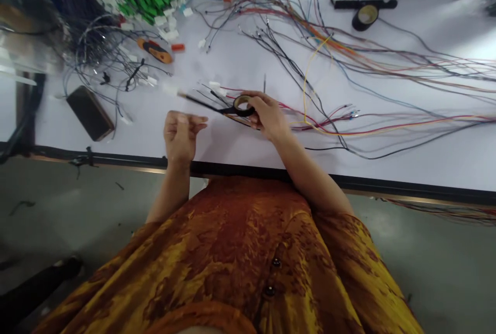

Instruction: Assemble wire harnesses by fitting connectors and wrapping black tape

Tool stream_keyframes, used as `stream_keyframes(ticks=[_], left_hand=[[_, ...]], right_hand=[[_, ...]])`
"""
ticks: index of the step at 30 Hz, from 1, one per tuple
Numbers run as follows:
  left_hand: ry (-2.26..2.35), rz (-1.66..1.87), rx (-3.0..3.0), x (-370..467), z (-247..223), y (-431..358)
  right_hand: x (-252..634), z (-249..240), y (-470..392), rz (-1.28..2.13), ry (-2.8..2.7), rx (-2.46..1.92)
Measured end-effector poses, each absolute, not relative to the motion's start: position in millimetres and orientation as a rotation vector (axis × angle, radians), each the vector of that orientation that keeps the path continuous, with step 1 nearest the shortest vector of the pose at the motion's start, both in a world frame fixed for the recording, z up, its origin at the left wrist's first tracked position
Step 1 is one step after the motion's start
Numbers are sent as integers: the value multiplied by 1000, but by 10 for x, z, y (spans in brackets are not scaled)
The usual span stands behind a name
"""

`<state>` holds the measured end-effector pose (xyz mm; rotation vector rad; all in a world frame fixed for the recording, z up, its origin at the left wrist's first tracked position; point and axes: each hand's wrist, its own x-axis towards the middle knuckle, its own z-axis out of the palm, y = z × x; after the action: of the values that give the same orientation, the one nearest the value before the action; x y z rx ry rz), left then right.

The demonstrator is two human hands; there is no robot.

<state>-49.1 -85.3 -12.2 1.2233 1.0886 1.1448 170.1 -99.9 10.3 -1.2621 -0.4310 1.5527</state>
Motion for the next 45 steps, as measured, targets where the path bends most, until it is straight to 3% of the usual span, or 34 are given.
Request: stream_keyframes(ticks=[4, 15, 23, 26, 30, 33, 40, 45], left_hand=[[886, 838, 1239, -325, -220, -748], [946, 814, 1071, -101, -251, -723], [1144, 1003, 1137, -31, 73, -848], [1092, 997, 1288, -76, 243, -947], [849, 965, 1786, -149, 292, -1020], [931, 1085, 1760, -130, 159, -1006], [1157, 1193, 1283, -27, 40, -938], [892, 1080, 1706, -98, 164, -1003]], right_hand=[[1757, 105, -1143, 1578, -446, -1264], [1816, 114, -1234, 1613, -456, -1239], [1454, 87, -1818, 944, -1618, -1498], [1481, 136, -1674, 872, -1489, -1488], [1631, 243, -1196, 1198, -1036, -1571], [1648, 233, -1138, 1441, -828, -1484], [1513, 33, -1823, 861, -1620, -1435], [1674, 6, -1319, 795, -1394, -1533]])
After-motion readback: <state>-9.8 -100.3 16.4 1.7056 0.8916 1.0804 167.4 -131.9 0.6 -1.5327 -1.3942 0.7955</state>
